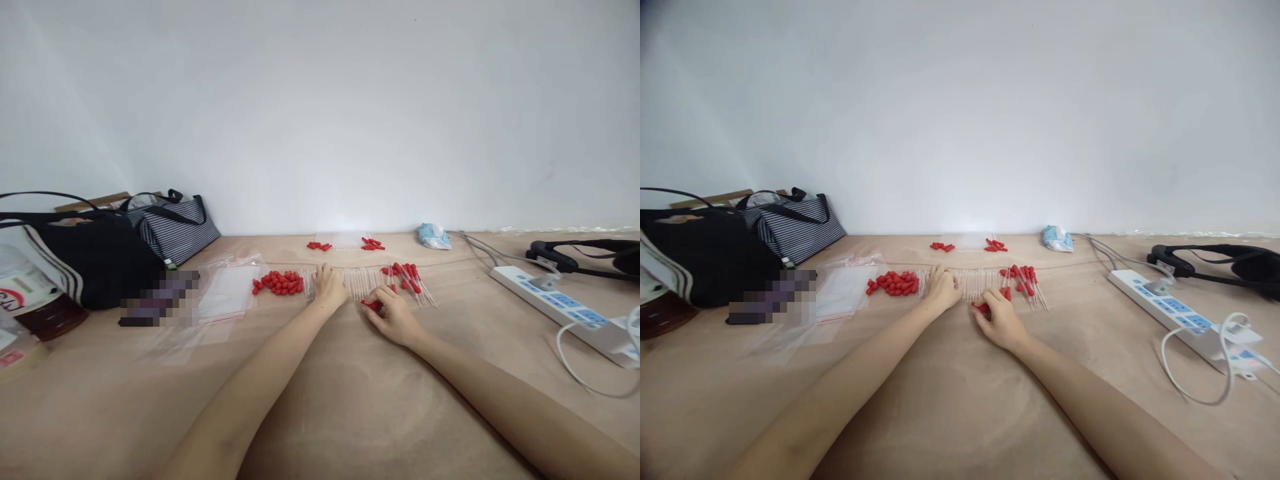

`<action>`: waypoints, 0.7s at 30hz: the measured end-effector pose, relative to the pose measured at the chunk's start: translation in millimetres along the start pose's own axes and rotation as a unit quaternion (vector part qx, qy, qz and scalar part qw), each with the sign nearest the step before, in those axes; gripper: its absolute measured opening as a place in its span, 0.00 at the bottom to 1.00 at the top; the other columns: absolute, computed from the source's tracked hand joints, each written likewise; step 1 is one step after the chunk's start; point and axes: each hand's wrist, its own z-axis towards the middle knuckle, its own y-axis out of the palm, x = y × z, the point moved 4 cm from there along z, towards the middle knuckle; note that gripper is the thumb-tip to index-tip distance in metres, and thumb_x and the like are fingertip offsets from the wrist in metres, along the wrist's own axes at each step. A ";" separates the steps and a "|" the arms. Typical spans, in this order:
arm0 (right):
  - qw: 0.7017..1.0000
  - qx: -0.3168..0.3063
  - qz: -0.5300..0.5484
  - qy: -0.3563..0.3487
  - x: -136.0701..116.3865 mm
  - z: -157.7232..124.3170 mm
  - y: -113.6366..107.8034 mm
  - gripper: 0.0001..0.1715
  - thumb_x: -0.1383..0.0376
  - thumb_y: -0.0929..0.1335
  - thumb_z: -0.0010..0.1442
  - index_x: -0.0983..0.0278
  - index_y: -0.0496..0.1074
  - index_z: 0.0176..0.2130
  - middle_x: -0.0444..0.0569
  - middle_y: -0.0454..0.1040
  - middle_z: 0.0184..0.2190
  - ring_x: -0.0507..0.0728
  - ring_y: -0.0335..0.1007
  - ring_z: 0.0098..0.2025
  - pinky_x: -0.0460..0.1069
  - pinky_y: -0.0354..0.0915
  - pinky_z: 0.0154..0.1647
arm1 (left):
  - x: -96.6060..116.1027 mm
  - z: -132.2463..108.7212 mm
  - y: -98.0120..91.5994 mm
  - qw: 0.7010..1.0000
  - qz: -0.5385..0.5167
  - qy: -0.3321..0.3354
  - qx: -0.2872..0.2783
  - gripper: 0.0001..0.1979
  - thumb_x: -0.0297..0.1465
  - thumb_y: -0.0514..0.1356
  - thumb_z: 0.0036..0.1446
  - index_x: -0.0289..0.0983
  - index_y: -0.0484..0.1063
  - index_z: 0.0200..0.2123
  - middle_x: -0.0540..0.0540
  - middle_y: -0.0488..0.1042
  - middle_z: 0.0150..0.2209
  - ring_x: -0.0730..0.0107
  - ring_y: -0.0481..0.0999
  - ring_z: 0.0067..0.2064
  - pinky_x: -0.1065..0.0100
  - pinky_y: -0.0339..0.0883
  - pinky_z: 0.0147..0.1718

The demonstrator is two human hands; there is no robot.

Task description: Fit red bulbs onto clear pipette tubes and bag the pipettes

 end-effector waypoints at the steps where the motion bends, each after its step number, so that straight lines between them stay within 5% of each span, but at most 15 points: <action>1: 1.000 -0.010 0.005 0.002 0.3 0.2 1.8 0.03 0.71 0.62 0.51 0.63 0.61 0.27 0.45 0.65 0.26 0.52 0.62 0.28 0.47 0.60 0.29 | 1.6 1.0 0.5 1.000 0.005 -0.002 -0.003 0.10 0.30 0.55 0.48 0.33 0.73 0.32 0.38 0.65 0.41 0.54 0.59 0.47 0.59 0.56 0.43; 5: 1.000 -0.019 0.003 -0.004 1.9 0.1 4.6 0.02 0.70 0.63 0.53 0.64 0.64 0.31 0.46 0.66 0.27 0.52 0.63 0.29 0.48 0.62 0.31 | 7.8 5.3 2.7 1.000 0.017 -0.007 -0.017 0.12 0.29 0.54 0.48 0.30 0.73 0.34 0.36 0.65 0.42 0.53 0.59 0.47 0.58 0.55 0.45; 9: 0.999 -0.025 -0.016 -0.027 0.3 -0.7 6.1 0.11 0.69 0.62 0.55 0.64 0.67 0.40 0.51 0.66 0.34 0.54 0.64 0.35 0.50 0.63 0.38 | 10.9 6.0 2.7 1.000 0.008 -0.013 -0.026 0.11 0.28 0.55 0.48 0.29 0.73 0.34 0.35 0.64 0.43 0.52 0.59 0.48 0.59 0.56 0.44; 13: 0.999 -0.026 -0.021 -0.034 -0.7 -0.3 6.0 0.11 0.69 0.60 0.57 0.63 0.70 0.38 0.52 0.66 0.34 0.55 0.64 0.36 0.51 0.63 0.38 | 6.6 -2.7 -10.3 1.000 -0.018 -0.001 -0.019 0.09 0.28 0.53 0.52 0.30 0.71 0.32 0.36 0.65 0.42 0.53 0.60 0.48 0.59 0.58 0.43; 18: 1.000 -0.011 -0.025 0.010 3.4 1.9 -0.6 0.09 0.68 0.62 0.55 0.63 0.70 0.35 0.51 0.70 0.32 0.56 0.64 0.36 0.53 0.62 0.38 | -26.5 -28.9 -34.6 0.995 -0.073 0.069 0.007 0.07 0.28 0.48 0.57 0.34 0.65 0.35 0.44 0.67 0.39 0.66 0.65 0.43 0.66 0.59 0.44; 21: 0.999 -0.030 -0.004 0.034 2.6 4.8 -0.3 0.06 0.68 0.63 0.54 0.63 0.69 0.32 0.49 0.72 0.31 0.56 0.65 0.34 0.52 0.62 0.36 | -53.8 -50.2 -40.1 0.966 -0.188 0.176 0.030 0.05 0.25 0.47 0.58 0.35 0.62 0.34 0.46 0.69 0.34 0.68 0.68 0.37 0.67 0.63 0.37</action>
